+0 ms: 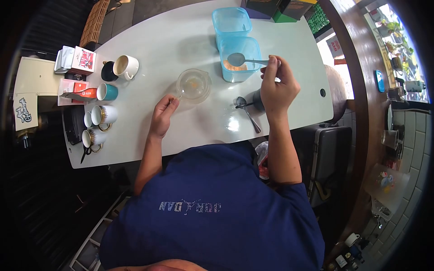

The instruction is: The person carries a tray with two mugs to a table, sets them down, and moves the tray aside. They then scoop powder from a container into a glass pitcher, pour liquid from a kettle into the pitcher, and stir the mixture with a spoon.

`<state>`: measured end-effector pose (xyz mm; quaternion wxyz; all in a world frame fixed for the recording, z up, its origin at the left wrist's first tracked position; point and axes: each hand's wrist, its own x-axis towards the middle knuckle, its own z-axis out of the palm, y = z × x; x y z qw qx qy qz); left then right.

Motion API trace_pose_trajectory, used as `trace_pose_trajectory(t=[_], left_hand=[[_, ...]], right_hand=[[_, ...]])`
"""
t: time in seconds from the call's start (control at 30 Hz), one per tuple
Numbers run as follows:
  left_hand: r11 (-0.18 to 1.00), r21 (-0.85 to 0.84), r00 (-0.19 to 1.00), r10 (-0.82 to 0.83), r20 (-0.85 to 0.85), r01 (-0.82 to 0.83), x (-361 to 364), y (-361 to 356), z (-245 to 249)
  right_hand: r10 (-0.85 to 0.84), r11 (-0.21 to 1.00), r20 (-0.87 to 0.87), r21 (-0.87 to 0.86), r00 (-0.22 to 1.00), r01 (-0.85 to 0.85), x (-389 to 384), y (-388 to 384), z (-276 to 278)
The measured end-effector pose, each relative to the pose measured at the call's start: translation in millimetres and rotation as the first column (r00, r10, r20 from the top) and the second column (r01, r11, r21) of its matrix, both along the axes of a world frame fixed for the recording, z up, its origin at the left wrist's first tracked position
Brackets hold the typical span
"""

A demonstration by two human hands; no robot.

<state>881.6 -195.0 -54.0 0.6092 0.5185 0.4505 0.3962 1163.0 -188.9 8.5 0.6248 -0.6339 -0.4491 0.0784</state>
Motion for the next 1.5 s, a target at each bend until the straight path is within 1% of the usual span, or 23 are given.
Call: trace_pose_trajectory(t=[0.07,0.13,0.2,0.27,0.4,0.47,0.6,0.67,0.7,0.8,0.83,0.9,0.93,0.97,1.0,1.07,1.1,1.13,1.2,1.23,1.37,1.47,1.5], left_hand=[[1.0,-0.009,1.0,-0.008,-0.005,0.008,0.1,0.6,-4.7],[1.0,-0.02,1.0,-0.016,-0.008,0.016,1.1,1.7,-7.1],[0.999,-0.037,0.999,-0.034,-0.012,0.034,3.2,1.1,-8.2],[0.998,-0.047,0.999,-0.041,-0.009,0.04,5.0,-0.5,-7.6],[0.995,-0.088,0.999,-0.053,-0.002,0.052,8.8,-4.5,-8.5],[0.995,-0.079,0.998,-0.058,0.011,0.058,10.1,-5.2,-13.9],[0.994,-0.088,0.998,-0.066,0.025,0.068,12.4,-6.1,-19.8],[0.994,-0.09,0.997,-0.067,0.025,0.069,14.8,-6.9,-21.8],[0.994,-0.087,0.998,-0.06,0.024,0.062,15.7,-7.3,-22.7],[0.992,-0.115,0.998,-0.05,0.03,0.054,18.3,-9.9,-27.2],[0.991,-0.118,0.998,-0.054,0.03,0.057,19.1,-10.2,-28.2],[0.991,-0.111,0.996,-0.071,0.049,0.076,20.4,-11.7,-30.0],[0.99,-0.114,0.996,-0.074,0.048,0.079,20.9,-12.6,-30.7],[0.989,-0.125,0.997,-0.069,0.039,0.074,21.6,-13.6,-30.9],[0.988,-0.135,0.997,-0.066,0.03,0.07,22.1,-14.5,-30.9],[0.986,-0.146,0.996,-0.08,0.041,0.085,21.7,-16.1,-32.8],[0.983,-0.154,0.995,-0.087,0.053,0.095,21.4,-16.7,-33.3],[0.984,-0.15,0.994,-0.093,0.05,0.099,22.0,-17.1,-32.7],[0.983,-0.154,0.994,-0.093,0.06,0.101,23.0,-20.4,-31.5],[0.983,-0.152,0.994,-0.094,0.055,0.102,23.2,-21.3,-31.7],[0.977,-0.167,0.989,-0.124,0.076,0.135,26.3,-26.9,-30.2],[0.975,-0.157,0.987,-0.15,0.062,0.158,30.2,-30.2,-27.7],[0.974,-0.15,0.985,-0.164,0.054,0.17,31.4,-30.9,-27.0]], right_hand=[[-0.003,1.0,-0.004,-0.025,1.0,0.003,-2.7,3.5,-0.7],[0.036,0.991,0.051,-0.134,0.998,-0.029,-1.9,7.3,-4.8],[0.029,0.99,0.045,-0.136,0.999,-0.023,-0.8,11.9,-11.0],[0.024,0.989,0.116,-0.151,0.993,-0.006,0.6,13.3,-13.8],[0.039,0.983,0.077,-0.18,0.996,-0.024,2.5,8.6,-7.7],[0.086,0.95,0.116,-0.308,0.99,-0.046,5.8,3.9,-3.3],[0.143,0.968,0.203,-0.233,0.969,-0.094,14.6,-6.8,-7.9],[0.049,0.981,0.07,-0.191,0.996,-0.035,23.3,-18.2,-9.4],[0.033,0.965,-0.071,-0.257,0.997,-0.051,26.6,-28.9,-2.7],[-0.089,0.876,0.247,-0.442,0.965,0.194,62.0,-58.6,-24.9],[-0.091,0.874,0.247,-0.445,0.965,0.197,63.9,-68.5,-30.1],[-0.134,0.778,0.238,-0.576,0.962,0.251,64.6,-89.8,-39.9],[-0.137,0.776,0.237,-0.578,0.962,0.253,65.7,-99.1,-52.3],[-0.072,0.784,0.017,-0.618,0.997,0.067,66.7,-108.6,-67.2],[-0.009,0.78,-0.205,-0.614,0.979,-0.121,62.7,-113.4,-67.9],[0.044,0.659,-0.421,-0.669,0.906,-0.343,56.6,-119.0,-64.1],[0.039,0.627,-0.424,-0.694,0.905,-0.353,54.5,-120.1,-70.7],[0.036,0.632,-0.427,-0.691,0.904,-0.351,54.2,-120.5,-73.9],[0.027,0.726,-0.582,-0.548,0.813,-0.416,52.1,-121.7,-77.4],[0.028,0.729,-0.604,-0.533,0.796,-0.43,50.3,-121.7,-74.9],[0.065,0.791,-0.574,-0.469,0.816,-0.393,45.2,-123.3,-86.5],[0.071,0.828,-0.579,-0.42,0.812,-0.371,43.4,-125.6,-80.7],[0.07,0.836,-0.54,-0.427,0.839,-0.344,44.8,-126.3,-75.2]])
